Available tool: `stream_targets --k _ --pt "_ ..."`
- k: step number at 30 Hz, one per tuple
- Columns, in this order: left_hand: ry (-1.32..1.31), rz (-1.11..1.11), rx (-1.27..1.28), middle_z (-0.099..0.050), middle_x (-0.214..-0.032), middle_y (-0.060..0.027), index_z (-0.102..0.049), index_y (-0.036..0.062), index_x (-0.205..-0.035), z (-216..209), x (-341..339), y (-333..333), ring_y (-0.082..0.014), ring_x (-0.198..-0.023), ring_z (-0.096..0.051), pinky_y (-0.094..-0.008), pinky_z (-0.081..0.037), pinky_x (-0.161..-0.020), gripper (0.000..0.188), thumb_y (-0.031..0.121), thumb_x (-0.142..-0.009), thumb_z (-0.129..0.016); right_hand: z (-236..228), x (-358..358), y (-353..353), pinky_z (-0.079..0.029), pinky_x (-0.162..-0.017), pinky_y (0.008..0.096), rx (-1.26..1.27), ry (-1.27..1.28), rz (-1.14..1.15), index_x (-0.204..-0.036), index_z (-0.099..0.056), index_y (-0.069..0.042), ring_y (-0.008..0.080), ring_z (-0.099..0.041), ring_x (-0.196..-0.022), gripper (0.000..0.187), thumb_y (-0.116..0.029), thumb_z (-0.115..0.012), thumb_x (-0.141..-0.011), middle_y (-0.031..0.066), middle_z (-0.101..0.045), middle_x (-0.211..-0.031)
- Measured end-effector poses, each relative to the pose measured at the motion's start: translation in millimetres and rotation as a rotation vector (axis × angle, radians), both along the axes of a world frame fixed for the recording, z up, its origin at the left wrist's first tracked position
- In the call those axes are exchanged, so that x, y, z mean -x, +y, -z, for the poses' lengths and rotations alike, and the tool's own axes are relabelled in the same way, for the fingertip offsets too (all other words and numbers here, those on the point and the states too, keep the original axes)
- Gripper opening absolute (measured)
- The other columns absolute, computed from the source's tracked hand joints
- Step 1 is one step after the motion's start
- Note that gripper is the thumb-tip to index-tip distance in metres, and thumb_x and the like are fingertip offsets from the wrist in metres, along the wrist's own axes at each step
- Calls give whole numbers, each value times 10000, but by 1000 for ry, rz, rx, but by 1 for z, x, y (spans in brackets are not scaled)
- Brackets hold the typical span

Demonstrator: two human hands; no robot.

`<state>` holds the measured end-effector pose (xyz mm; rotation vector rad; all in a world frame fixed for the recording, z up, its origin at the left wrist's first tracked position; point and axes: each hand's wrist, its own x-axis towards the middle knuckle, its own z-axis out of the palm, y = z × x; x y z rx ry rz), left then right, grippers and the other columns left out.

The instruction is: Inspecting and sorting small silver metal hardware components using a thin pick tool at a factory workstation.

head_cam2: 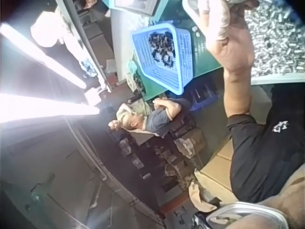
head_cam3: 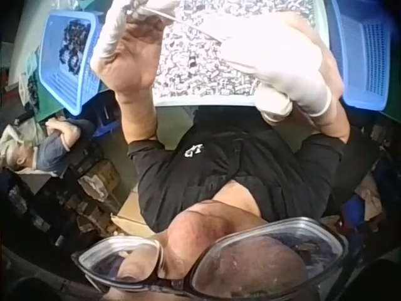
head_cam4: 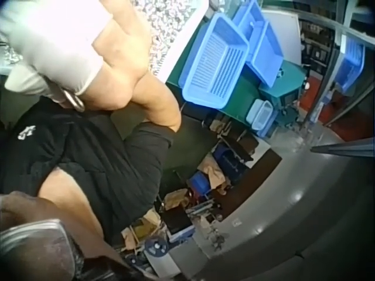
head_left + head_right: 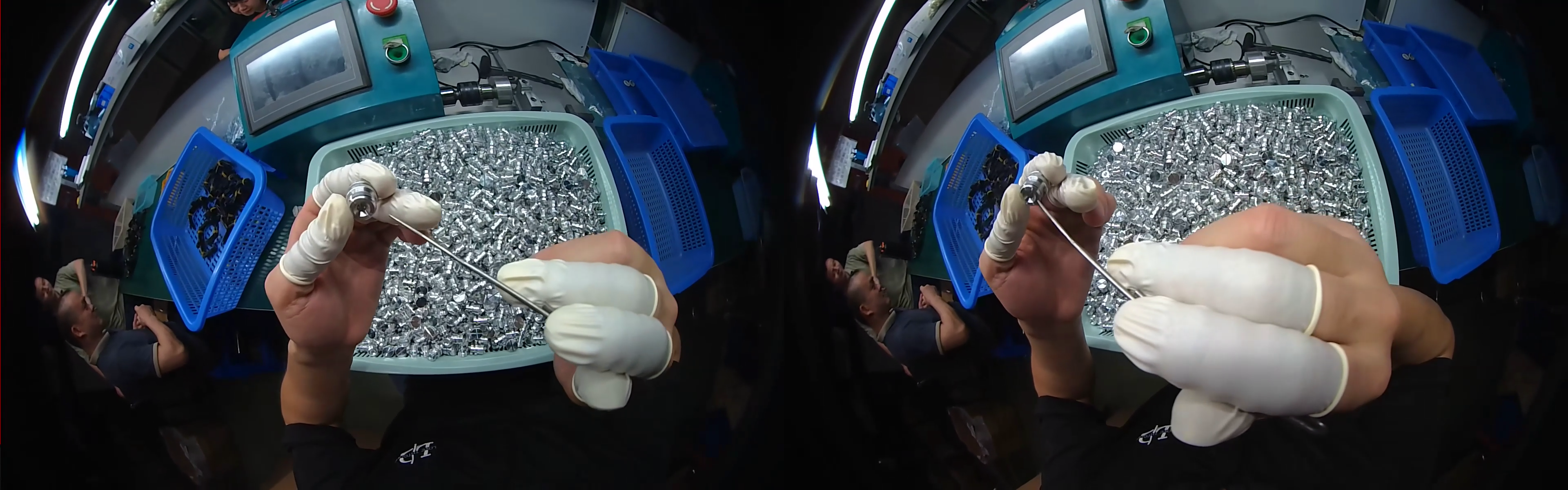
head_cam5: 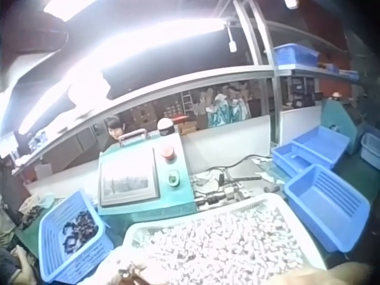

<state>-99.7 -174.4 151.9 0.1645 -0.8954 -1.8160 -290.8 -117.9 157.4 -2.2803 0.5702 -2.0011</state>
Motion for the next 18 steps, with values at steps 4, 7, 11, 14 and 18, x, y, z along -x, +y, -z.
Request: stream_targets --k 4,7,11,14,18 --pt "-54 24 69 -635 -969 -228 -524 -66 -1142 1 -1 -3 -302 -948 -621 -386 -481 -839 389 255 -935 -449 -1 -5 0 -549 -471 265 -29 -21 -21 -857 -595 61 246 -641 -626 482 -408 -505 -924 264 -616 -768" --pt "-47 56 99 -632 -976 -230 -527 -68 -1137 2 1 -6 -305 -949 -620 -389 -478 -851 389 256 -933 -452 -5 -1 4 -548 -484 260 -67 -25 -30 -834 -609 77 237 -645 -629 427 -342 -569 -905 254 -621 -779" --pt "-39 79 56 -648 -1004 -200 -522 -63 -1183 1 1 -1 -277 -972 -541 -383 -346 -890 406 246 -943 -416 -8 2 5 -554 -514 264 -90 51 -23 -827 -609 122 231 -652 -650 421 -295 -611 -886 247 -624 -810" --pt "-71 62 115 -641 -1003 -206 -530 -65 -1165 2 0 -2 -289 -973 -544 -391 -359 -881 400 247 -937 -424 -9 2 3 -558 -541 271 -69 84 -11 -814 -606 165 227 -657 -672 446 -276 -626 -876 244 -624 -843" --pt "-87 17 87 -633 -980 -208 -549 -65 -1116 0 4 1 -292 -926 -549 -385 -380 -850 378 243 -928 -434 -5 -1 5 -559 -577 271 -93 25 -1 -847 -610 168 225 -660 -700 431 -261 -647 -863 239 -625 -856"
